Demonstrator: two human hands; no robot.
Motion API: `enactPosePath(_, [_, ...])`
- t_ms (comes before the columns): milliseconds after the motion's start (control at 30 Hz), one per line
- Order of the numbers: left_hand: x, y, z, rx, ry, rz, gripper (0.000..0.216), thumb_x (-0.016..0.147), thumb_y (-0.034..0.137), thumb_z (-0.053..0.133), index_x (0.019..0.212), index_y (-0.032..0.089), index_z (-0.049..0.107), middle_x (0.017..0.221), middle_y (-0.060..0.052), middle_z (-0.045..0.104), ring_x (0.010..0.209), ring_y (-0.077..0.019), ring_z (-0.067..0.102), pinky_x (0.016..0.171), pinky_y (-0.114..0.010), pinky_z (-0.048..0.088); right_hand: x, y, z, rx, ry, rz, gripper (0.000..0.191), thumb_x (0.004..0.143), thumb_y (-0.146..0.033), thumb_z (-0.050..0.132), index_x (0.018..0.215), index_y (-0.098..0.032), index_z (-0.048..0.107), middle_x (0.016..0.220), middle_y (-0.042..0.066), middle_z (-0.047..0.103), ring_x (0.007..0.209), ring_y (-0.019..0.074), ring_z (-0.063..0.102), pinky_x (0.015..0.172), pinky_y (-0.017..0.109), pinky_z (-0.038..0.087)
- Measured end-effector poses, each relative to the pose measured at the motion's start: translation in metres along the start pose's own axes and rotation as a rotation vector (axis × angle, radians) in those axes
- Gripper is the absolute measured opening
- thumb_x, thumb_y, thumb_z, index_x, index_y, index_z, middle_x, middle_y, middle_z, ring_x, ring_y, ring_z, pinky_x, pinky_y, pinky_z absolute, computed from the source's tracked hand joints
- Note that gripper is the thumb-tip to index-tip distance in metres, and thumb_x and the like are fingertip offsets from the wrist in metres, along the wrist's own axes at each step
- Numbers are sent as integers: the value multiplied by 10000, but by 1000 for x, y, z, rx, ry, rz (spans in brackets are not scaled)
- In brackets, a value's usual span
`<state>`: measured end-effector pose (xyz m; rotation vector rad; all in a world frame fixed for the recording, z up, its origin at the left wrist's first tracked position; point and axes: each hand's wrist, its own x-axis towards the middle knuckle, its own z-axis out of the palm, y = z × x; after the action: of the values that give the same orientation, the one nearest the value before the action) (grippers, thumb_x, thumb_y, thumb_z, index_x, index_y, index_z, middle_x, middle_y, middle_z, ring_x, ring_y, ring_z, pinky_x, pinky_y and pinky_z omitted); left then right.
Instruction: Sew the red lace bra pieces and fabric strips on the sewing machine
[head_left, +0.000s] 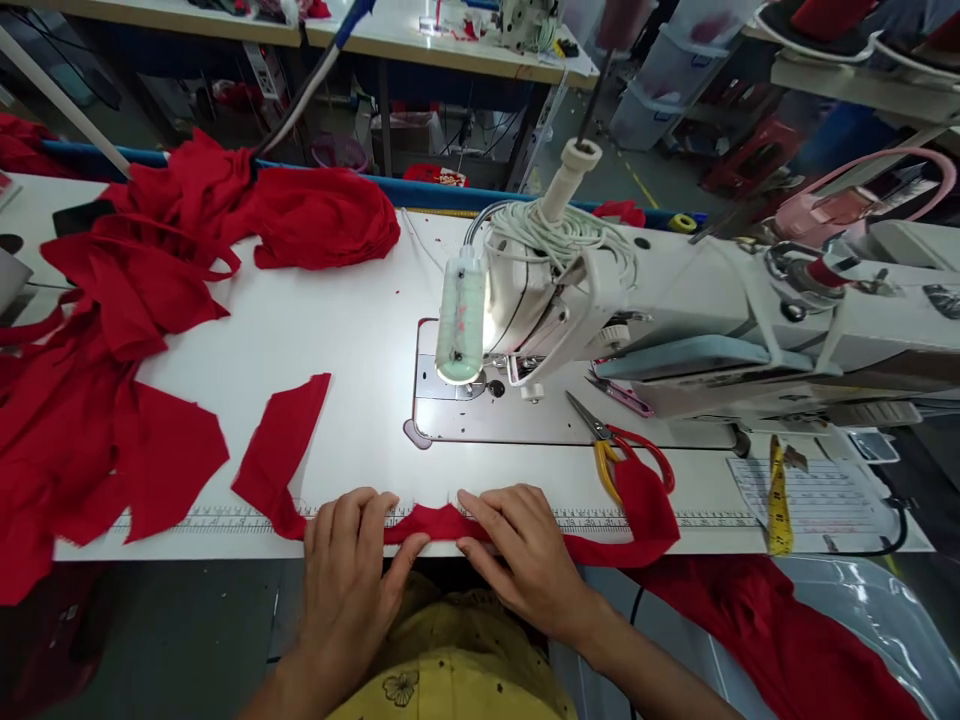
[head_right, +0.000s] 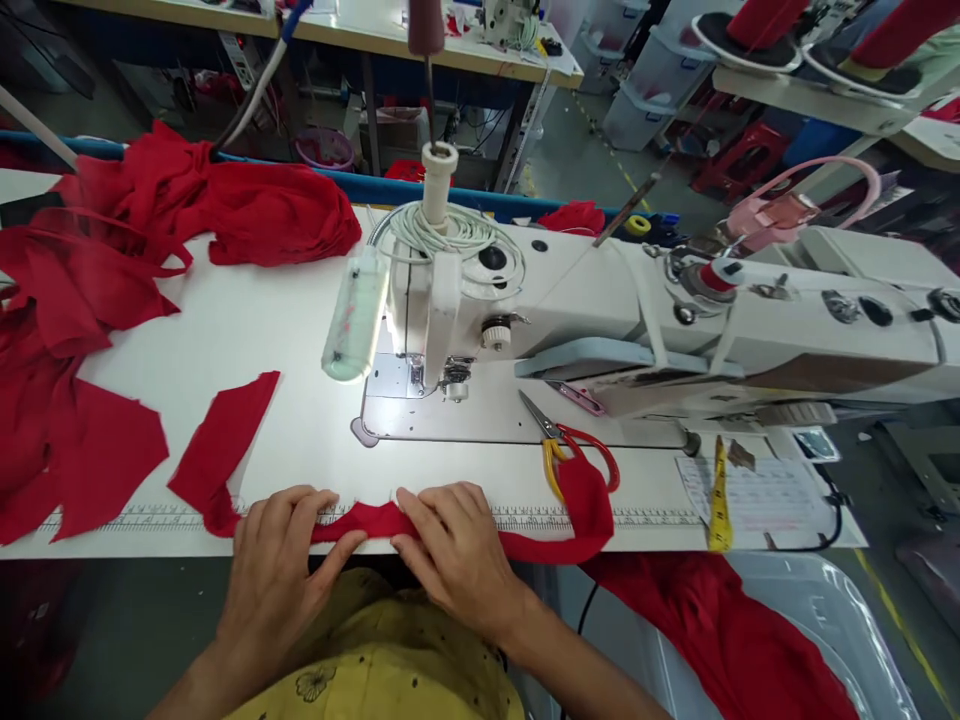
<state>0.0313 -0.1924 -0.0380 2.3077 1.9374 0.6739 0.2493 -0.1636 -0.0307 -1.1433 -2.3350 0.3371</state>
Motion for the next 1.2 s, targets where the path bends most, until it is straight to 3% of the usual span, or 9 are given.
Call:
enactPosePath(133, [7,-2,-3,-151,-121,-19,155,972,349,552,903,213,576,922,-40,583,838,-226,530,748,-359,367,8,0,-3,82,-7,48,412,975,-259,589,1369,-161,522,1092,106,660,968,226,597,823,370,505])
enactPosePath(267, [12,-3,-4,-284,-89,34,162,994,262,515,840,215,524,828,12,602,780,-183,561,815,-375,356,20,0,-3,230,-52,81,602,933,-298,660,1477,-216,414,1168,104,671,1035,236,613,876,402,540])
enactPosePath(367, [19,-7,-8,-415,-20,56,133,991,289,547,874,229,535,780,46,621,729,-152,581,950,-405,370,32,-1,-2,548,-66,189,520,942,-260,630,1433,-237,463,1052,52,708,927,182,660,837,348,559])
enactPosePath(433, [29,-8,-14,-500,-29,-49,139,945,379,618,978,251,574,841,27,657,813,-179,618,925,-389,431,40,-2,-3,735,-34,272,406,937,-228,612,1338,-227,551,921,8,709,810,141,670,769,287,557])
enactPosePath(533, [51,-5,-29,-690,-254,-242,319,892,486,647,1118,264,614,927,-15,683,901,-217,638,738,-315,498,52,-3,-10,827,16,316,342,907,-212,633,1249,-223,616,823,-16,696,754,130,664,715,261,540])
enactPosePath(633, [70,2,-42,-921,-503,-246,317,934,521,554,914,225,667,831,-14,657,782,-182,607,664,-276,474,59,-2,-18,838,21,303,359,897,-222,634,1255,-225,621,841,-6,700,774,135,660,704,267,534])
enactPosePath(967, [88,6,-35,-1183,-604,-181,348,920,521,588,792,198,607,802,-13,587,774,-164,535,730,-292,451,62,0,-20,1197,2,327,442,826,-352,765,1235,-245,635,844,-21,655,760,130,647,734,309,579])
enactPosePath(1100, [95,6,-33,-1350,-692,-172,343,881,516,656,787,199,565,781,2,574,742,-148,528,721,-290,450,65,-4,-20,1220,31,287,482,809,-318,787,1262,-264,630,862,-19,650,767,122,632,733,299,577])
enactPosePath(1200, [99,8,-34,-1425,-729,-198,351,832,510,720,843,218,526,827,15,573,723,-137,552,692,-284,472,69,-4,-24,1182,26,266,580,807,-288,775,1353,-284,581,1011,17,668,770,110,604,683,268,560])
